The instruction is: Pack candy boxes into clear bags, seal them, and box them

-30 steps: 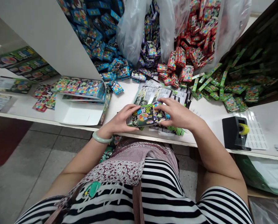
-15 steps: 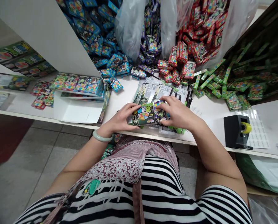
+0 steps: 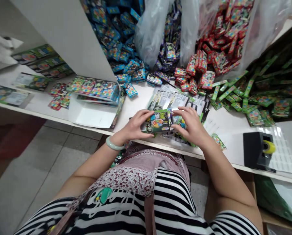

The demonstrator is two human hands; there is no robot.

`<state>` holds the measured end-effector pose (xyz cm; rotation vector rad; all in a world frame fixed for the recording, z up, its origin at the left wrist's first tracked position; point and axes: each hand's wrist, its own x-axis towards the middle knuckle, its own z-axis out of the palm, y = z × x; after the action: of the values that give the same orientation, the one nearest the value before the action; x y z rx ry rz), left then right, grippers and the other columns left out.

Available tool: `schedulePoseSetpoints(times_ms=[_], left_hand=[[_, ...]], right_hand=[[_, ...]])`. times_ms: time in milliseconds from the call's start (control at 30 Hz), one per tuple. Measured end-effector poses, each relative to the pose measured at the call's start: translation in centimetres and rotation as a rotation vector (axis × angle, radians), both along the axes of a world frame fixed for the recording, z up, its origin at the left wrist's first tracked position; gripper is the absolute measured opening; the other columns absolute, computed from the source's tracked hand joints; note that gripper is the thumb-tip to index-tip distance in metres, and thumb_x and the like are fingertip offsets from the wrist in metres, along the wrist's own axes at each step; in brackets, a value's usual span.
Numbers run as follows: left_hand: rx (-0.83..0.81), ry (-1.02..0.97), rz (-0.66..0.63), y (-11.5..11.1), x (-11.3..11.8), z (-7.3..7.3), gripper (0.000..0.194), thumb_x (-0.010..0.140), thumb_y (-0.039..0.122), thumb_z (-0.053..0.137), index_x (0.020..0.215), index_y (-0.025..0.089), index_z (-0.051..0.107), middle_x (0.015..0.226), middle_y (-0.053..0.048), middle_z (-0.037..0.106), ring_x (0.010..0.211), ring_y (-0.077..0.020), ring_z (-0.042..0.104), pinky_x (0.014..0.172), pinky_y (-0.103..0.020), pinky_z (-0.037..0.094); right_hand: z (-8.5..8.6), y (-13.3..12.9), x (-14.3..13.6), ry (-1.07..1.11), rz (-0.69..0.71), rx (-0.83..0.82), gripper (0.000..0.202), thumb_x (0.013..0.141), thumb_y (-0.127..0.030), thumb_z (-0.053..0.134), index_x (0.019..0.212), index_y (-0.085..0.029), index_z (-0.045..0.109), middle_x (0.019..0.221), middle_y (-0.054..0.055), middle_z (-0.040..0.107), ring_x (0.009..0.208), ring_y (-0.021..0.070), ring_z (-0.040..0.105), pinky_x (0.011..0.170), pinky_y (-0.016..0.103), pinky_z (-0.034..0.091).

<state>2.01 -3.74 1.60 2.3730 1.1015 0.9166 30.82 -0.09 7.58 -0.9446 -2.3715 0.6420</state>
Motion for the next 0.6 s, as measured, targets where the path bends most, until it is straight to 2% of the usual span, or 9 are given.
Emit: schedulePoseSetpoints(times_ms=[100, 167, 233, 300, 367, 400, 467, 533, 600], left_hand=[[-0.025, -0.029, -0.026, -0.1, 0.4, -0.4, 0.100, 0.074, 0.054, 0.078, 0.156, 0.024, 0.029, 0.137, -0.017, 0.047, 0.126, -0.0350, 0.051, 0.104, -0.056, 0.049], [-0.029, -0.055, -0.014, -0.3, 0.2, -0.5, 0.100, 0.074, 0.055, 0.078, 0.156, 0.024, 0.029, 0.138, -0.017, 0.047, 0.128, -0.0348, 0.050, 0.106, -0.056, 0.049], [-0.034, -0.086, 0.015, -0.6, -0.4, -0.4, 0.101, 0.074, 0.057, 0.078, 0.156, 0.025, 0.029, 0.138, -0.017, 0.047, 0.128, -0.0345, 0.050, 0.107, -0.057, 0.048], [-0.048, -0.128, 0.037, -1.1, -1.2, 0.3, 0.102, 0.073, 0.057, 0.079, 0.156, 0.025, 0.029, 0.137, -0.017, 0.047, 0.128, -0.0343, 0.050, 0.109, -0.056, 0.047], [-0.057, -0.176, 0.034, -1.8, -1.9, 1.1, 0.103, 0.071, 0.057, 0.080, 0.156, 0.027, 0.029, 0.138, -0.016, 0.046, 0.128, -0.0340, 0.050, 0.110, -0.056, 0.046], [-0.050, -0.205, 0.023, -2.2, -2.2, 1.6, 0.103, 0.071, 0.057, 0.080, 0.156, 0.028, 0.029, 0.139, -0.016, 0.046, 0.128, -0.0338, 0.050, 0.110, -0.055, 0.046], [-0.021, -0.260, 0.004, -2.9, -2.5, 2.4, 0.104, 0.070, 0.058, 0.080, 0.156, 0.028, 0.029, 0.139, -0.015, 0.045, 0.128, -0.0334, 0.051, 0.110, -0.055, 0.046], [0.006, -0.297, 0.012, -3.5, -2.7, 2.9, 0.104, 0.071, 0.058, 0.080, 0.156, 0.028, 0.029, 0.138, -0.015, 0.046, 0.128, -0.0333, 0.051, 0.109, -0.055, 0.047], [0.015, -0.306, 0.045, -3.8, -3.0, 3.0, 0.103, 0.071, 0.059, 0.080, 0.156, 0.029, 0.029, 0.138, -0.015, 0.046, 0.127, -0.0338, 0.051, 0.108, -0.056, 0.048]], right_hand=[[-0.1, -0.6, -0.6, -0.030, 0.044, -0.063, 0.042, 0.098, -0.041, 0.052, 0.138, -0.029, 0.051, 0.131, 0.012, 0.067, 0.142, 0.0330, 0.045, 0.118, 0.068, 0.023], [-0.3, -0.4, -0.9, 0.017, 0.055, -0.121, 0.042, 0.097, -0.042, 0.053, 0.137, -0.029, 0.053, 0.133, 0.011, 0.066, 0.143, 0.0331, 0.044, 0.118, 0.068, 0.023], [-0.8, 0.9, -1.6, 0.179, -0.027, -0.187, 0.040, 0.096, -0.043, 0.054, 0.133, -0.029, 0.056, 0.122, 0.010, 0.071, 0.132, 0.0319, 0.057, 0.115, 0.064, 0.033], [-1.7, 3.0, -3.4, 0.367, -0.167, -0.267, 0.036, 0.095, -0.046, 0.054, 0.126, -0.028, 0.059, 0.108, 0.009, 0.074, 0.114, 0.0289, 0.068, 0.106, 0.057, 0.046], [-3.0, 5.6, -6.8, 0.429, -0.242, -0.384, 0.032, 0.091, -0.047, 0.059, 0.115, -0.026, 0.062, 0.102, 0.008, 0.074, 0.103, 0.0267, 0.071, 0.098, 0.050, 0.053], [-3.7, 6.9, -9.1, 0.382, -0.214, -0.473, 0.031, 0.088, -0.047, 0.064, 0.109, -0.024, 0.063, 0.103, 0.008, 0.074, 0.103, 0.0264, 0.071, 0.097, 0.048, 0.054], [-5.0, 9.1, -14.3, 0.259, -0.189, -0.626, 0.031, 0.086, -0.038, 0.066, 0.110, -0.019, 0.062, 0.114, 0.012, 0.072, 0.107, 0.0255, 0.069, 0.096, 0.045, 0.054], [-5.8, 10.9, -19.4, 0.170, -0.280, -0.660, 0.037, 0.086, -0.034, 0.068, 0.117, -0.016, 0.058, 0.124, 0.016, 0.067, 0.113, 0.0247, 0.066, 0.099, 0.042, 0.052], [-6.2, 12.2, -23.3, 0.139, -0.323, -0.679, 0.043, 0.084, -0.034, 0.072, 0.117, -0.013, 0.056, 0.115, 0.017, 0.069, 0.107, 0.0263, 0.067, 0.095, 0.043, 0.053]])
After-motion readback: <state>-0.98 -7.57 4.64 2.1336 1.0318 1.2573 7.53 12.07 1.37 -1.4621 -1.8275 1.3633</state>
